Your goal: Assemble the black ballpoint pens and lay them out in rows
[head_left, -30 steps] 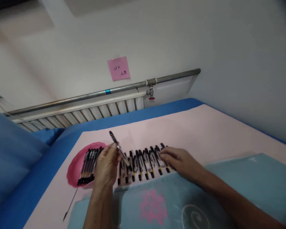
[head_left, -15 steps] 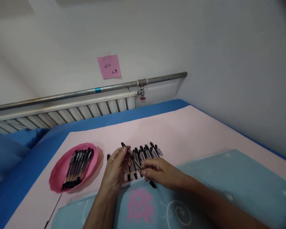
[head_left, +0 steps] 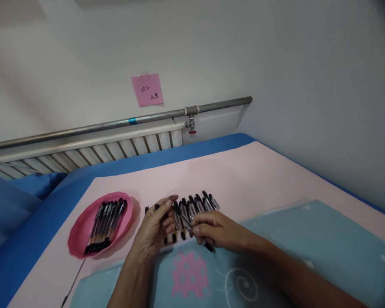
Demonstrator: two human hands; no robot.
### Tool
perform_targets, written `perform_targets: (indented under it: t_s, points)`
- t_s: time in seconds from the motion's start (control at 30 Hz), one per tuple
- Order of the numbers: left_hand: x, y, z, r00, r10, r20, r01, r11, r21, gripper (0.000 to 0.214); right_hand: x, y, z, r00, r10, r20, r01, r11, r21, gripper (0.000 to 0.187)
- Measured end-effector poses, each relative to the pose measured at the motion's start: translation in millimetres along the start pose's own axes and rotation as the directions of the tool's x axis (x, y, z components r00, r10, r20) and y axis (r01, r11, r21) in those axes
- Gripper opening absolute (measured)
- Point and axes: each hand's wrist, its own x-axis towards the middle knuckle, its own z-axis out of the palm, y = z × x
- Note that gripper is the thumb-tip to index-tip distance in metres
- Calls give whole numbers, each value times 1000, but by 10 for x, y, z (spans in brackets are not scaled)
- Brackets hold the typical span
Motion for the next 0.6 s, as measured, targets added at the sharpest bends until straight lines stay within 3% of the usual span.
perform_targets:
  t_s: [0.17,0.33,0.5,0.6]
  points:
    - [11,-70,22,996,83,-10,-82,995,62,26,15,24,17,999,17,41,-20,997,79,14]
    - [32,-77,19,991,124,-53,-120,991,65,22,34,50,39,996,-10,-94,17,997,70,13]
    - [38,-73,2,982,176,-76,-172,984,51,22,27,31,32,998,-25,64,11,977,211,21]
    - [38,-73,-4,980,184,-72,-179,982,62,20,25,13,32,1000,6,12,-8,977,213,16]
